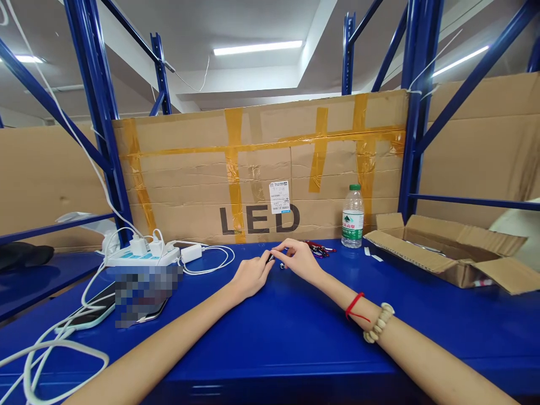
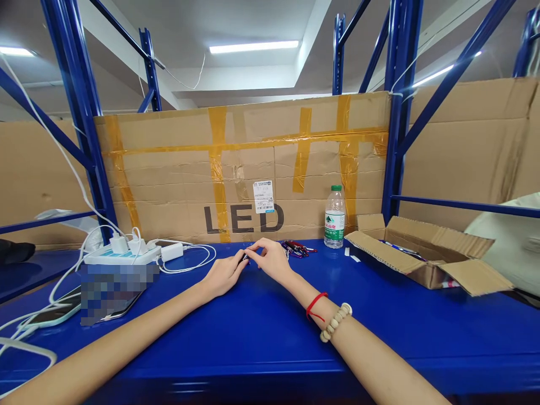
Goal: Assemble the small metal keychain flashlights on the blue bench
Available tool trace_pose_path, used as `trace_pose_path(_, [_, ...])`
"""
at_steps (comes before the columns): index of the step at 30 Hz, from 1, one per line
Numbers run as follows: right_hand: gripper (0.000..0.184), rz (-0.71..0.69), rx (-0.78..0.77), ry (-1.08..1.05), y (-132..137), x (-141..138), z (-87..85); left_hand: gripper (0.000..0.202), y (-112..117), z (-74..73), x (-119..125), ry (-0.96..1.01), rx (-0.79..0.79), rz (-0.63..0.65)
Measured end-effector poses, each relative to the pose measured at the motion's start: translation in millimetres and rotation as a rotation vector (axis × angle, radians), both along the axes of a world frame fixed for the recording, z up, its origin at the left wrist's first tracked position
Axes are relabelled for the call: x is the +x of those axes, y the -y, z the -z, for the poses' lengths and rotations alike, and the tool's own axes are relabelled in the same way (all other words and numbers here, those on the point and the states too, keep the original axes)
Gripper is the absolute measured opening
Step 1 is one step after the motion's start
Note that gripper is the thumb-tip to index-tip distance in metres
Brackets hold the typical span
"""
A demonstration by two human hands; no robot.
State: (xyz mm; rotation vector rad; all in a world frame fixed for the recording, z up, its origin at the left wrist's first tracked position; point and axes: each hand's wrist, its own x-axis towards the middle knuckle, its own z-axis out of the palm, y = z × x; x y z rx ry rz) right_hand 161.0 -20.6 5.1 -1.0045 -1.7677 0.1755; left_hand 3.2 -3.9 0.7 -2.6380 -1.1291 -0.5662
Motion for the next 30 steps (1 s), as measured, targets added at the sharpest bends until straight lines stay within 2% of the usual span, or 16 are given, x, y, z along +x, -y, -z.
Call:
trace_pose_path(9, [0.034,-0.015,-0.075,0.074,2.0,-4.4,1.6,0.028,-1.1,1.1,-0.2,0.031,-0.029,-0.041])
trace_pose_path(11, [0.033,0.041,-0.083,0.125,1.9,-4.2,1.3,0.028,-2.3,2.1,0.1,0.046,-0.042,-0.063])
trace_pose_path(16, [0.023,0.289,-0.069,0.293,-2.0,1.5,4.7,0.029,-1.5,2.9,0.1,0.055,-0.051,-0.093])
trace_pose_path(18, [0.02,0.322,-0.105,0.359,-4.8,4.8,8.4,0.03,-0.2,2.6,-0.1,0.039,-0.05,-0.091])
trace_pose_path(23, [0.024,0.282,-0.184,0.417,-9.3,8.8,15.0,0.03,2.0,2.5,-0.8,0.017,-0.016,-0.067])
trace_pose_path(30, [0.023,0.24,-0.259,0.477,-5.9,6.3,12.7,0.028,4.3,1.4,-0.9,-0.018,0.022,-0.034])
